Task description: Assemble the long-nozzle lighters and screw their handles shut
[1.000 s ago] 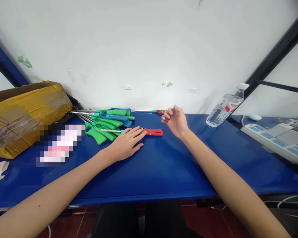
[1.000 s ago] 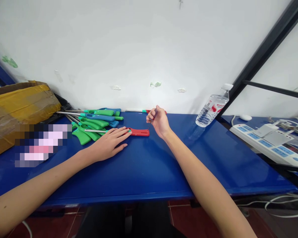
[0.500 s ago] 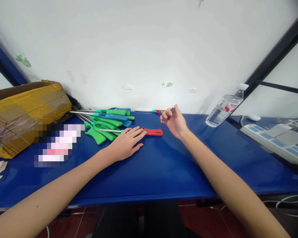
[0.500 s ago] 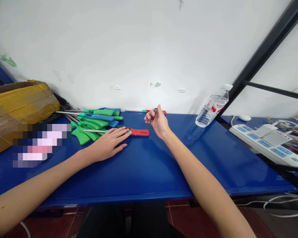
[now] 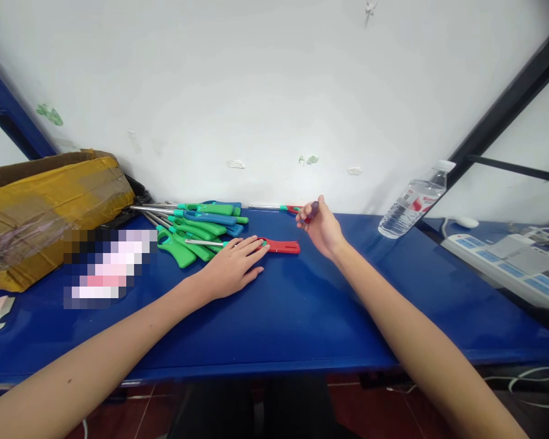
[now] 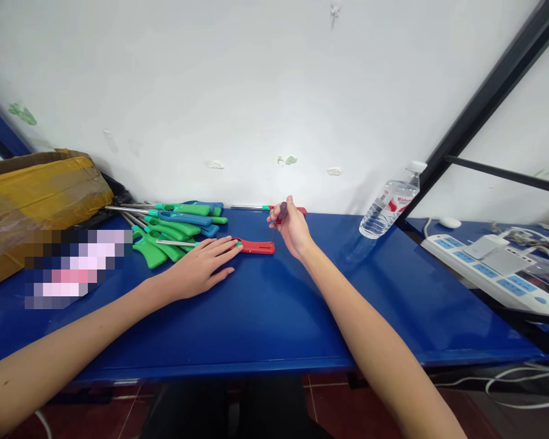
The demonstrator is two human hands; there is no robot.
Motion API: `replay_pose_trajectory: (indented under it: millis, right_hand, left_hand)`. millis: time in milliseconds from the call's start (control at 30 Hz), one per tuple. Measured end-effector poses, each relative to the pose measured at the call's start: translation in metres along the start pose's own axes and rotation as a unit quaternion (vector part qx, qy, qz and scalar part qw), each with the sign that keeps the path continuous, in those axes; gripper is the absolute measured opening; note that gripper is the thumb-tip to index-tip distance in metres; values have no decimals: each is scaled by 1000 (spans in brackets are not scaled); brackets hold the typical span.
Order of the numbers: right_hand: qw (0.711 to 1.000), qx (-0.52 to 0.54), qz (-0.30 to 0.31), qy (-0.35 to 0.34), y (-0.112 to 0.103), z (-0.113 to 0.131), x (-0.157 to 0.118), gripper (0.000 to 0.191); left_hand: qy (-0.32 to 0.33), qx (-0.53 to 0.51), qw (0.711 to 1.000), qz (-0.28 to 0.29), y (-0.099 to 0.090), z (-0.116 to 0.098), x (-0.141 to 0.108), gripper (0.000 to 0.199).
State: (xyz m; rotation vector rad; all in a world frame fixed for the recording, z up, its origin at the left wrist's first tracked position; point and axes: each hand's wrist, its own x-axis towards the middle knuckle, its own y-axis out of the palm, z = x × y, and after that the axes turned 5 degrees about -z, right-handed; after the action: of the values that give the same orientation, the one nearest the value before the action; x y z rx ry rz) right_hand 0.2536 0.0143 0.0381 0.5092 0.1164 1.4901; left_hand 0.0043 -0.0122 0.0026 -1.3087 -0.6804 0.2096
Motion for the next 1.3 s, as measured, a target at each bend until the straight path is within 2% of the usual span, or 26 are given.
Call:
replay_pose_trajectory:
  millis: [100, 200, 367, 500, 567, 700, 900, 1000, 1167, 1300]
  right_hand:
    - [1000, 7, 26, 15, 0, 2, -1, 62]
    - [999, 11, 27, 22, 0, 4, -3, 64]
    - [1000, 1, 3, 30, -1, 4, -1, 49]
    - [1000, 2, -24, -17, 0, 0, 1, 39]
    - [999, 1, -29, -31, -1, -1, 1, 42]
    - [1000, 7, -2, -2, -2, 0, 0, 56]
    - [999, 27, 38, 21, -1, 3, -2, 62]
    - [999, 21, 36, 23, 1, 4, -3, 59]
    - [1000, 19, 0, 5, 1, 4, -2, 41]
    - [1000, 12, -10, -6, -1, 4, -1, 46]
  left_hand:
    - [0, 4, 1000, 1, 0, 0, 0, 49]
    - [-1, 4, 1000, -1, 0, 0, 0, 48]
    - [2, 4, 1000, 1, -1, 0, 0, 48]
    - [1, 9, 1000, 4, 0, 0, 0, 48]
    - [0, 10, 1000, 4, 0, 0, 0, 49]
    - [0, 12, 1000, 2, 0, 0, 0, 48]
    - [0, 9, 1000, -8, 2, 1, 0, 48]
    - [0, 4, 1000, -11, 3, 1, -1, 48]
    - [0, -1, 1000, -16, 2, 1, -1, 48]
    - [0, 0, 1000, -11, 1, 1, -1, 48]
